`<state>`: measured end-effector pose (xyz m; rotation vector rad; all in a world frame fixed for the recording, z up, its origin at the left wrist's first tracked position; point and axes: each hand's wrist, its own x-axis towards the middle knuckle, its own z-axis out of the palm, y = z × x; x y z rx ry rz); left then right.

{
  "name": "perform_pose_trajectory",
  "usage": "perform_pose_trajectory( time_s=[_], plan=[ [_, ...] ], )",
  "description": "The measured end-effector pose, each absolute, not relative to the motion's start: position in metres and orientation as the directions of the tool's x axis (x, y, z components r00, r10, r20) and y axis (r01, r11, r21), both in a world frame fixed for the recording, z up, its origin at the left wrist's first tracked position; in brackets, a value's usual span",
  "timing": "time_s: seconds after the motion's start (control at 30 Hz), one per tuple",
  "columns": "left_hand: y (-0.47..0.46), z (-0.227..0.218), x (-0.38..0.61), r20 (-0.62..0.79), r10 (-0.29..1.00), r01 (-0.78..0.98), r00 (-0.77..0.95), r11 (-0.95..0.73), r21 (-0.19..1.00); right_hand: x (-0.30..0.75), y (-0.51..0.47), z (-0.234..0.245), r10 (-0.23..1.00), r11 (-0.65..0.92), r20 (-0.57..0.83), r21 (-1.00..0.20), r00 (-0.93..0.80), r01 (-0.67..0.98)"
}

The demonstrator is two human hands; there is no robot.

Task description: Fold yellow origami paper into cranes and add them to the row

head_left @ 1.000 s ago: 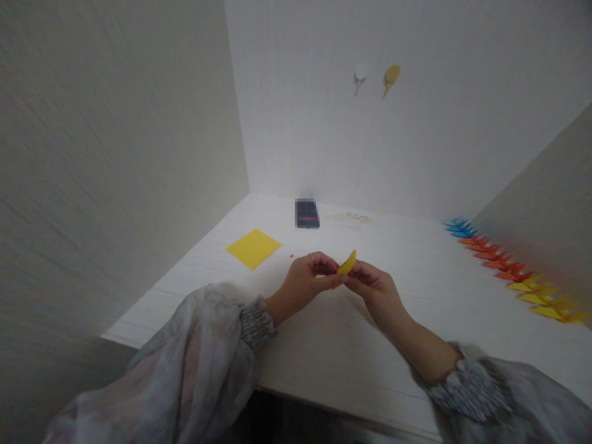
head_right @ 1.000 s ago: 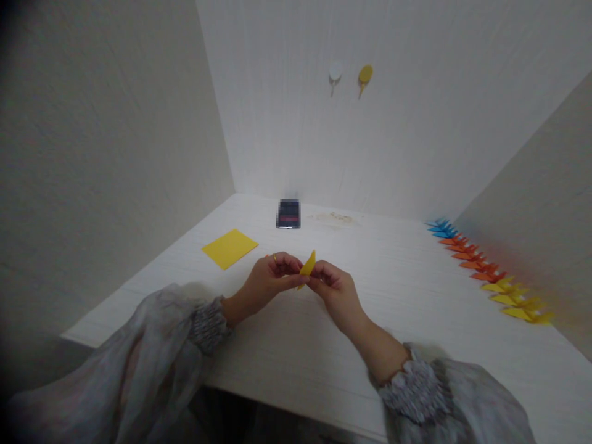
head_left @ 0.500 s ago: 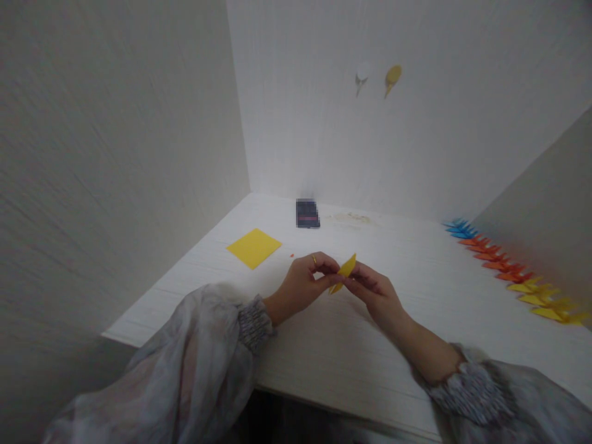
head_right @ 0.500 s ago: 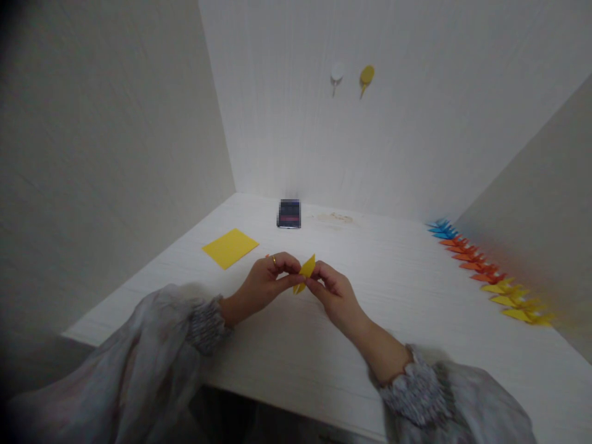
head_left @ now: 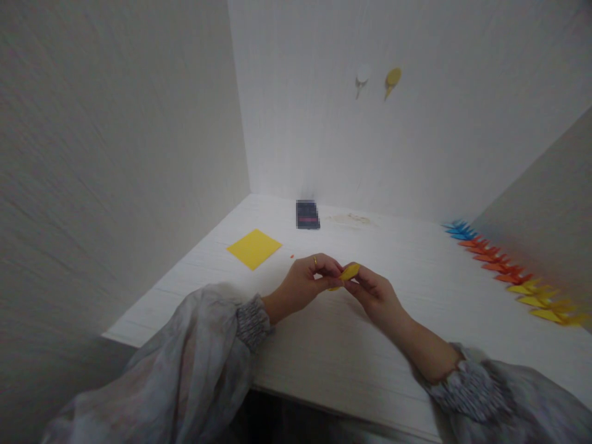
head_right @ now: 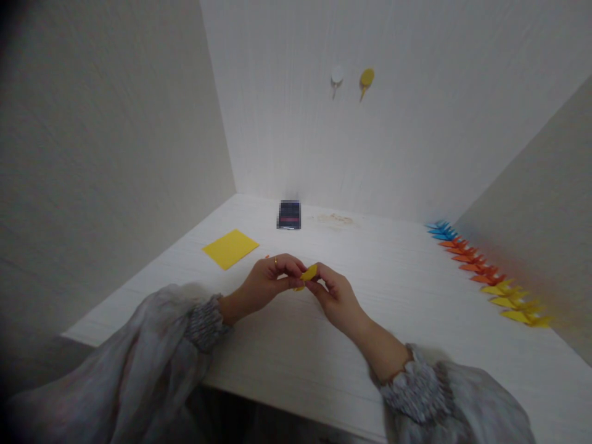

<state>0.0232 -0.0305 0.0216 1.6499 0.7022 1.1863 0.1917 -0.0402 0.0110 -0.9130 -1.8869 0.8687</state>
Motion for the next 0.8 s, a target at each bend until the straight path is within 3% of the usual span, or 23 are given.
perform_pose_trajectory(
  time_s=[0.37, 0.8],
  plan=[
    [-0.0321, 0.0233, 0.0239, 0.445, 0.846, -0.069, 0.295, -0.446, 0.893, 0.1896, -0.0412, 0.0148, 0.846, 0.516, 0.432, -0.811, -0.312, 0.276],
    [-0.0366, 0.0265, 0.0246, 0.307, 0.888, -0.337, 0.343, -0.188, 0.922, 0.1872, -0.0430, 0.0166, 0.901, 0.372, 0.349, -0.927, -0.257, 0.045]
  ],
)
